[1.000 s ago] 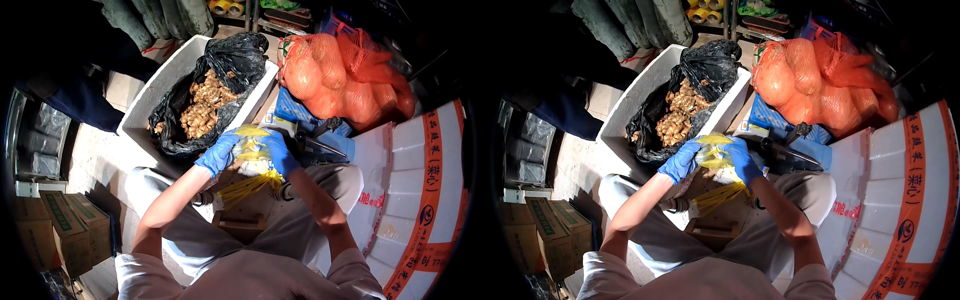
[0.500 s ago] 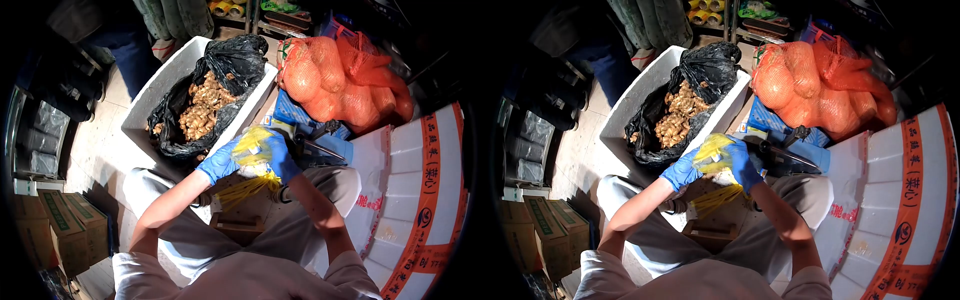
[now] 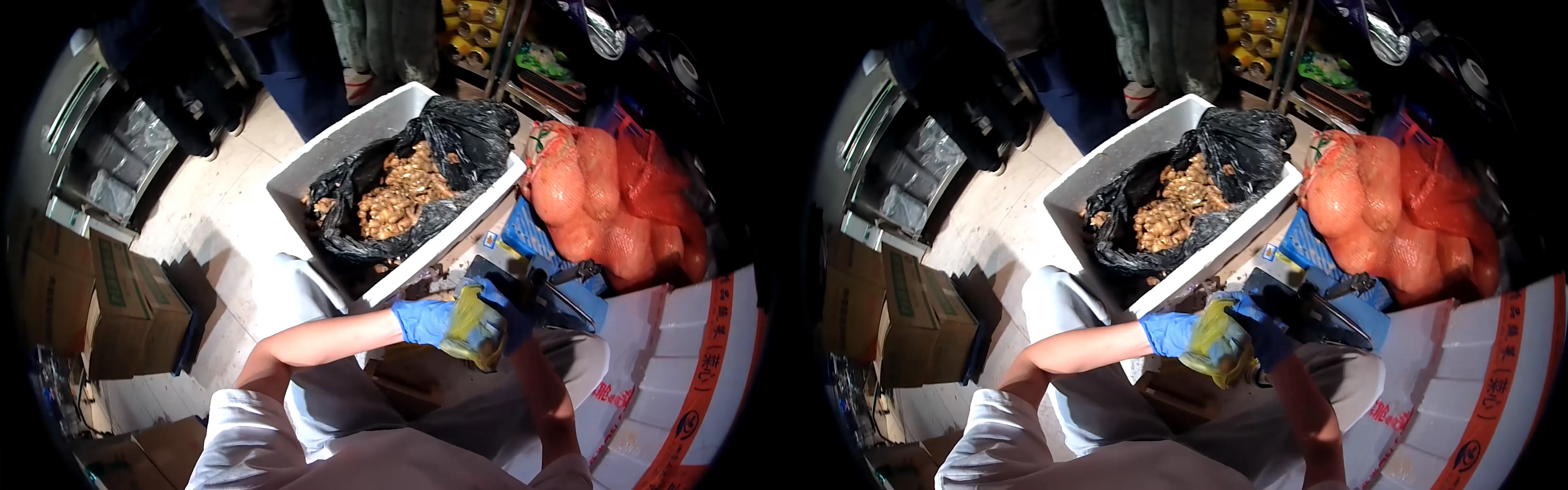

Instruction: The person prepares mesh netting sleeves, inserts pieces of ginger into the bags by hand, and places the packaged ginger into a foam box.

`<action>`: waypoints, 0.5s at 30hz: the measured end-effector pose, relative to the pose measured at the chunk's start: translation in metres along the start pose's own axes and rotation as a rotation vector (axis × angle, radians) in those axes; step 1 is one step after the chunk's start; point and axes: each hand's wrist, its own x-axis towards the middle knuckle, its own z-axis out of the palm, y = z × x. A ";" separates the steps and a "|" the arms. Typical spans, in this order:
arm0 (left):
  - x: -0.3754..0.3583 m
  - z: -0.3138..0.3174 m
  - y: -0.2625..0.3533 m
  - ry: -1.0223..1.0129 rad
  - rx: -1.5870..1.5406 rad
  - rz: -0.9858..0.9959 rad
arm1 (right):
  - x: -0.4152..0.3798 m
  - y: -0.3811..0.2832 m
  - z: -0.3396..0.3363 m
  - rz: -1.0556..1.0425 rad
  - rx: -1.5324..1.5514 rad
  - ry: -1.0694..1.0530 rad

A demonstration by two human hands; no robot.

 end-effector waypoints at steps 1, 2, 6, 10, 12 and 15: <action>0.000 0.010 -0.004 -0.095 0.089 0.076 | -0.003 0.008 0.004 0.042 0.067 -0.020; 0.002 0.020 -0.005 -0.146 0.136 0.110 | -0.005 0.016 0.006 0.088 0.134 -0.037; 0.015 0.059 0.001 -0.278 0.256 0.155 | 0.000 0.056 0.019 0.306 0.458 -0.030; 0.027 0.079 0.030 0.073 0.718 0.465 | 0.017 0.096 0.036 0.533 0.785 0.072; 0.029 0.076 0.054 0.399 0.710 0.713 | 0.025 0.108 0.036 0.602 0.805 0.124; 0.004 0.043 0.090 0.832 0.350 0.946 | 0.029 0.123 0.009 0.439 0.138 -0.041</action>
